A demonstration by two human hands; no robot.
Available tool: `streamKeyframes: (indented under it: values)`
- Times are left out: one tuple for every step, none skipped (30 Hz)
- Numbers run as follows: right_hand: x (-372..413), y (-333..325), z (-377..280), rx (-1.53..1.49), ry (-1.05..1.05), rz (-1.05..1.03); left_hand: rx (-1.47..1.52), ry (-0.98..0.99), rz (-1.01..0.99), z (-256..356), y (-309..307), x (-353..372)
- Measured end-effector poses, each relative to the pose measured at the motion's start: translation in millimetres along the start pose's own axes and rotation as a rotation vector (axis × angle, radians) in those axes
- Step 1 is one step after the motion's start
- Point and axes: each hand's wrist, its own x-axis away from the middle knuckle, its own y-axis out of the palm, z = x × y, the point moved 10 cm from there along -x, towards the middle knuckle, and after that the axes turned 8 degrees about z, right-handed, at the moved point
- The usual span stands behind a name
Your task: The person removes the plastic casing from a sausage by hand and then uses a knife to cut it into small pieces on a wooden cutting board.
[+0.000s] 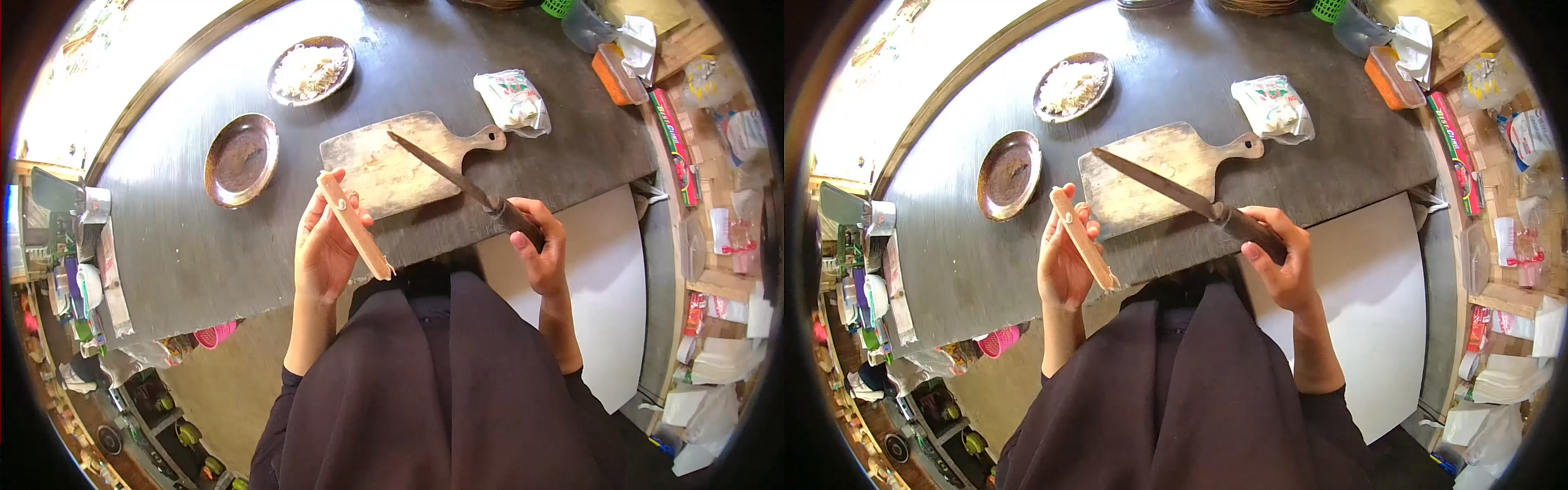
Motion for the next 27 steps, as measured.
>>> streamKeyframes:
  values:
    - [1,0,2,-0.001,0.004,-0.006,0.001,0.001,0.007,0,-2,1]
    - [2,-2,4,-0.007,0.008,-0.001,0.008,0.001,0.019,-1,-3,2]
    - [3,-3,6,-0.013,0.013,0.005,0.014,-0.001,0.030,-1,-5,4]
    - [4,-3,7,-0.013,0.017,0.001,0.015,-0.002,0.035,-2,-5,5]
    - [5,-3,9,-0.008,0.025,-0.006,0.037,0.002,0.031,-1,-4,6]
    - [6,-3,10,-0.003,0.033,-0.012,0.058,0.005,0.027,-1,-3,7]
    - [7,-2,10,-0.004,0.037,-0.013,0.057,0.003,0.030,-1,-4,8]
    - [7,-2,10,-0.003,0.036,-0.009,0.059,0.009,0.029,-1,-4,8]
    - [7,-1,9,-0.003,0.034,-0.004,0.061,0.016,0.028,-1,-5,8]
    - [7,-2,8,-0.004,0.036,-0.004,0.061,0.015,0.029,-1,-4,9]
    - [8,-2,6,-0.005,0.020,-0.024,0.058,0.013,0.023,-1,-3,10]
    - [8,-1,4,-0.007,0.004,-0.044,0.055,0.011,0.016,-1,-1,11]
    - [8,-1,3,-0.006,0.005,-0.045,0.056,0.010,0.017,-1,0,11]
    - [8,-1,2,-0.014,-0.005,-0.047,0.049,0.011,0.030,-1,-1,12]
    - [8,-1,0,-0.022,-0.016,-0.051,0.042,0.012,0.043,-1,-2,13]
    - [8,0,0,-0.021,-0.014,-0.053,0.043,0.012,0.046,-1,-2,13]
    - [7,0,-1,-0.029,-0.008,-0.044,0.024,0.015,0.056,-1,-3,14]
    - [6,0,-1,-0.036,-0.003,-0.036,0.005,0.019,0.066,-1,-4,15]
    - [6,1,0,-0.036,-0.001,-0.039,0.006,0.020,0.070,-1,-5,15]
    - [6,0,3,-0.030,0.012,-0.039,-0.006,0.010,0.087,-3,-8,16]
    - [6,0,5,-0.023,0.024,-0.038,-0.018,0.001,0.103,-4,-10,16]
    - [6,0,5,-0.023,0.026,-0.040,-0.017,0.001,0.105,-5,-10,17]
    - [7,1,5,-0.019,0.027,-0.049,-0.021,0.001,0.127,-5,-12,17]
    - [7,3,6,-0.015,0.030,-0.058,-0.025,0.001,0.150,-6,-14,18]
    - [7,4,6,-0.015,0.033,-0.062,-0.024,0.002,0.154,-6,-14,18]
    - [6,4,4,-0.029,0.015,-0.054,-0.046,0.010,0.155,-5,-12,19]
    - [5,4,2,-0.043,-0.003,-0.047,-0.067,0.020,0.157,-4,-10,19]
